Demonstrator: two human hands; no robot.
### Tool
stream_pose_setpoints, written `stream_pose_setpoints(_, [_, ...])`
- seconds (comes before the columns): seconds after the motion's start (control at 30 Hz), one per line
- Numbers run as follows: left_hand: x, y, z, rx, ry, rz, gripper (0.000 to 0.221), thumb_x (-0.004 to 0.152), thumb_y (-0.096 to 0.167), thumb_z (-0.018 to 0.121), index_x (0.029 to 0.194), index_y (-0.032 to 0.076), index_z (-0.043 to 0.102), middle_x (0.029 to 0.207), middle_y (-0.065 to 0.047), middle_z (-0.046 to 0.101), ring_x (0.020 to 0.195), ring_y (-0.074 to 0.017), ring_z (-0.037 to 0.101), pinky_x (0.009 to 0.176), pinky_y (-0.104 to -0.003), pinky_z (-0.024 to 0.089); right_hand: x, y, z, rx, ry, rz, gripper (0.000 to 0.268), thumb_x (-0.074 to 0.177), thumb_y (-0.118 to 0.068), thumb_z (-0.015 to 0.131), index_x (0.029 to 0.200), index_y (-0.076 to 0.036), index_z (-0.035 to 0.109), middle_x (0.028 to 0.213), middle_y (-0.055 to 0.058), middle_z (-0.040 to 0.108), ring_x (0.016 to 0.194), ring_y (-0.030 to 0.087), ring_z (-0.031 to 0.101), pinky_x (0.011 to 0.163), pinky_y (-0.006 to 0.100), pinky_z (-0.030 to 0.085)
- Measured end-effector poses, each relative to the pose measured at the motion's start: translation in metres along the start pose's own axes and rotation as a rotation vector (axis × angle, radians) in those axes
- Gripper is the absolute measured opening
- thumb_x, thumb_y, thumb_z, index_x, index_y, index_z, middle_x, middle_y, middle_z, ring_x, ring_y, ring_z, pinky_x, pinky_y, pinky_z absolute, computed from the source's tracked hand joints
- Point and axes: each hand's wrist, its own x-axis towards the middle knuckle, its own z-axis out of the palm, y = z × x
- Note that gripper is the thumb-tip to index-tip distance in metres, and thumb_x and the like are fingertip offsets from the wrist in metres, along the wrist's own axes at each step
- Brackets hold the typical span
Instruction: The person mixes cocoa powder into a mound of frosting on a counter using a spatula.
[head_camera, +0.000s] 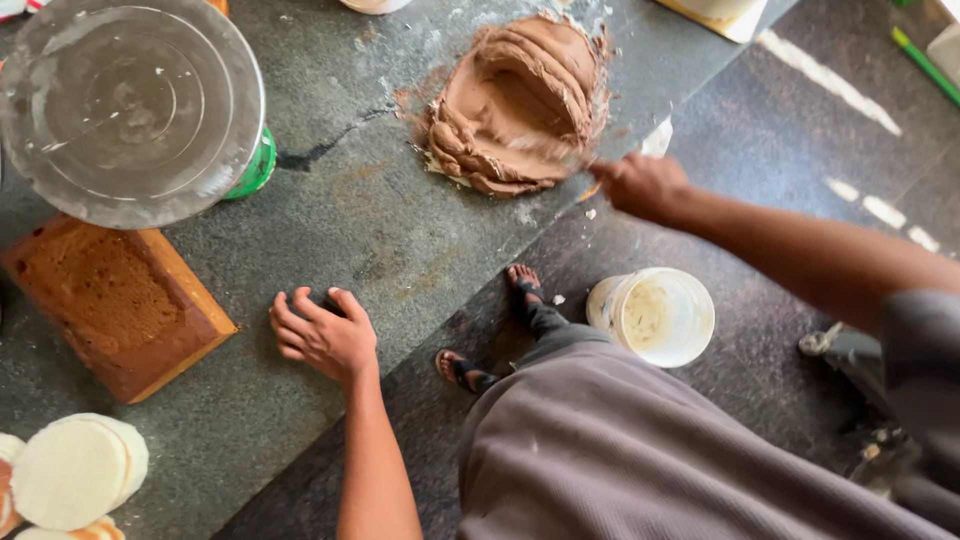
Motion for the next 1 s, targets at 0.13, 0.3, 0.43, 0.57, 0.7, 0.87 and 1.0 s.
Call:
stream_pose_setpoints(0.13, [0.005, 0.001, 0.004, 0.023, -0.019, -0.007, 0.033, 0.108, 0.035, 0.058, 0.127, 0.008, 0.053, 0.147, -0.019, 0.047, 0.138, -0.039, 0.045, 0.107, -0.057, 0.036, 0.029, 0.008, 0.004, 0.211, 0.039, 0.081, 0.024, 0.102, -0.024, 0.06, 0.119, -0.016, 0.075, 0.084, 0.017, 0.077, 0.06, 0.027, 0.068, 0.061, 0.047, 0.058])
stream_pose_setpoints(0.3, [-0.002, 0.002, -0.004, -0.019, 0.024, -0.004, 0.035, 0.102, 0.035, 0.06, 0.126, 0.009, 0.056, 0.144, -0.017, 0.05, 0.136, -0.0391, 0.046, 0.106, -0.056, 0.037, 0.043, 0.004, 0.017, 0.362, 0.468, -0.556, 0.041, 0.08, -0.026, 0.08, 0.116, -0.009, 0.073, 0.102, 0.017, 0.076, 0.073, 0.029, 0.073, 0.065, 0.042, 0.06])
stream_pose_setpoints(0.43, [-0.003, 0.003, 0.01, 0.001, 0.001, -0.034, 0.036, 0.103, 0.037, 0.061, 0.126, 0.009, 0.057, 0.146, -0.017, 0.051, 0.135, -0.0391, 0.047, 0.105, -0.057, 0.037, 0.001, 0.034, 0.011, 0.14, 0.672, -0.413, 0.025, 0.087, -0.023, 0.077, 0.111, -0.018, 0.076, 0.089, 0.011, 0.073, 0.067, 0.024, 0.07, 0.056, 0.036, 0.057])
stream_pose_setpoints(0.57, [-0.005, -0.005, 0.018, 0.02, 0.03, -0.012, 0.037, 0.103, 0.038, 0.061, 0.126, 0.01, 0.057, 0.147, -0.016, 0.051, 0.136, -0.0378, 0.048, 0.106, -0.057, 0.038, -0.041, 0.033, 0.026, 1.181, -0.06, 0.206, 0.029, 0.104, -0.023, 0.057, 0.128, -0.006, 0.06, 0.076, 0.01, 0.071, 0.046, 0.015, 0.055, 0.039, 0.029, 0.045])
stream_pose_setpoints(0.7, [-0.003, -0.005, 0.022, 0.058, 0.016, 0.01, 0.037, 0.105, 0.038, 0.06, 0.127, 0.009, 0.056, 0.147, -0.017, 0.051, 0.136, -0.0382, 0.048, 0.105, -0.057, 0.038, -0.085, 0.029, 0.006, 1.464, -0.361, 0.334, 0.038, 0.1, -0.022, 0.062, 0.135, -0.01, 0.053, 0.072, 0.009, 0.071, 0.04, 0.011, 0.043, 0.034, 0.028, 0.029])
stream_pose_setpoints(0.87, [-0.004, -0.001, 0.022, 0.07, 0.014, -0.023, 0.037, 0.104, 0.037, 0.058, 0.129, 0.009, 0.057, 0.147, -0.016, 0.051, 0.134, -0.0399, 0.049, 0.104, -0.057, 0.039, -0.059, 0.063, -0.033, 0.735, 0.369, 0.18, 0.045, 0.104, -0.014, 0.054, 0.149, -0.019, 0.058, 0.069, 0.017, 0.063, 0.048, 0.015, 0.054, 0.05, 0.035, 0.047])
stream_pose_setpoints(1.0, [-0.007, -0.005, 0.014, 0.085, -0.062, -0.056, 0.038, 0.104, 0.037, 0.057, 0.129, 0.008, 0.055, 0.149, -0.017, 0.049, 0.132, -0.0402, 0.048, 0.104, -0.058, 0.038, -0.031, 0.045, 0.02, 0.71, 0.643, 0.241, 0.041, 0.106, -0.007, 0.058, 0.146, -0.005, 0.062, 0.068, 0.026, 0.05, 0.056, 0.014, 0.051, 0.054, 0.04, 0.046])
